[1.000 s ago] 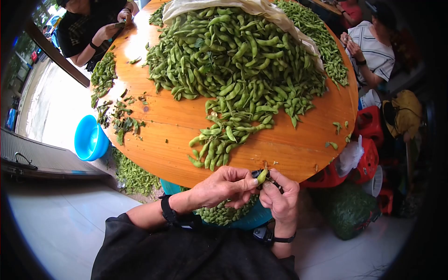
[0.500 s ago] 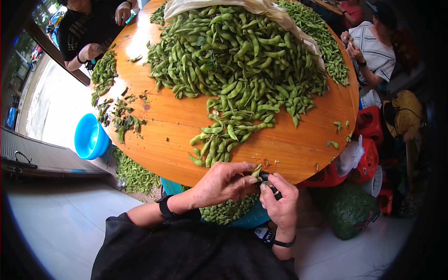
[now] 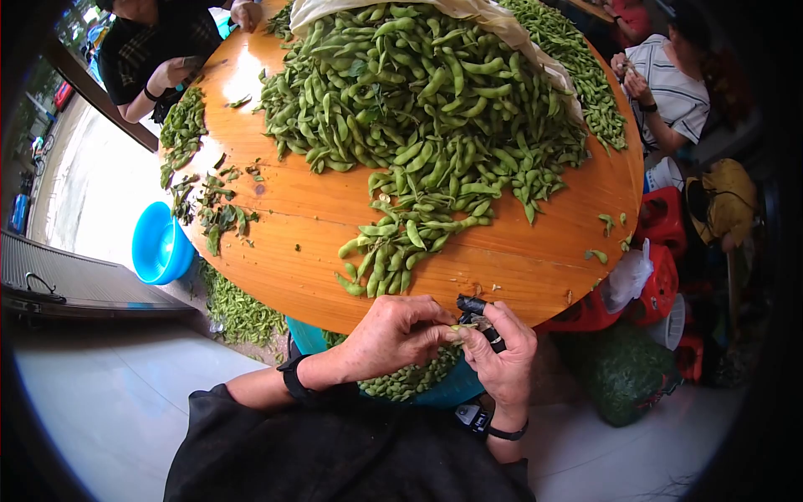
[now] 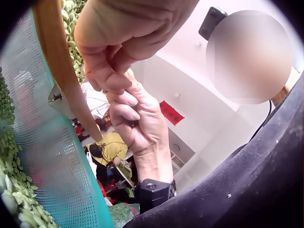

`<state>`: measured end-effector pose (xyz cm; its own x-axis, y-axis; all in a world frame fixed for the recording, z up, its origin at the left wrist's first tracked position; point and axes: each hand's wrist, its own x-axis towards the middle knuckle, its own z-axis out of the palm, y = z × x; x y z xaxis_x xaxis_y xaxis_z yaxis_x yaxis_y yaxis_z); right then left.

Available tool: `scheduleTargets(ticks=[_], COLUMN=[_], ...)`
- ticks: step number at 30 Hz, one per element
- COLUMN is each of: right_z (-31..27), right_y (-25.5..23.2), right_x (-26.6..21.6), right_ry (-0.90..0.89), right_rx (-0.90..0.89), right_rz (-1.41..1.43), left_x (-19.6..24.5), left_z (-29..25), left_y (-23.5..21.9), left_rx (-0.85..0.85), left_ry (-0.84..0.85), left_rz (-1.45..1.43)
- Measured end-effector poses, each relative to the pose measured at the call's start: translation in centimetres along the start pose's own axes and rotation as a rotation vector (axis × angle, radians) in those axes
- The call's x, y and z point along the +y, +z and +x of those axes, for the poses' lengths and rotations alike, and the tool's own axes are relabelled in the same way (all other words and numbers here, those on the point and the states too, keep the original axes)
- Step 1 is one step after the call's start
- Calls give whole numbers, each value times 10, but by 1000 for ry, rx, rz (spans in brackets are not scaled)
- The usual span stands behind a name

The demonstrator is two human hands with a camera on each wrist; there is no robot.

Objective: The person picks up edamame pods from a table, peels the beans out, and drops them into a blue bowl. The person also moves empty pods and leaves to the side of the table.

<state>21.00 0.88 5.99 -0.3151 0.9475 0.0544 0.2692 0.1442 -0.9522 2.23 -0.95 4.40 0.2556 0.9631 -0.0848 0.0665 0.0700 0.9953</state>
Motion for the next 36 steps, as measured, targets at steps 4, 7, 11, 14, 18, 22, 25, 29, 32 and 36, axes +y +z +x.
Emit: scheduleTargets(ticks=[4, 7, 11, 14, 18, 22, 25, 29, 32, 36], right_z=[-2, -5, -7, -7, -7, -7, -7, -5, -3, -3], right_y=[-1, -1, -1, 5, 15, 19, 15, 6, 1, -2], right_x=[2, -1, 1, 9, 0, -6, -1, -1, -6, -10], right_ry=[29, 40, 389, 442, 344, 270, 203, 237, 274, 350], right_rx=[-23, -61, -119, -83, 43, 111, 162, 153, -68, -117], right_rz=[46, 120, 698, 832, 678, 520, 481, 509, 441, 400], left_x=[-3, -5, -7, -5, -12, -19, -21, -13, -4, -10], left_z=[-2, -2, -2, -4, -4, -7, -7, -12, -13, -16], left_y=[-1, -7, -8, -4, 7, 12, 15, 7, 4, 6], left_rx=[-63, -194, -252, -201, -142, -124, -132, -118, -76, -6], left_ry=[-142, -175, -263, -250, -192, -190, -172, -151, -117, 29], left_rz=[-225, -265, -545, -649, -767, -802, -803, -673, -569, -404])
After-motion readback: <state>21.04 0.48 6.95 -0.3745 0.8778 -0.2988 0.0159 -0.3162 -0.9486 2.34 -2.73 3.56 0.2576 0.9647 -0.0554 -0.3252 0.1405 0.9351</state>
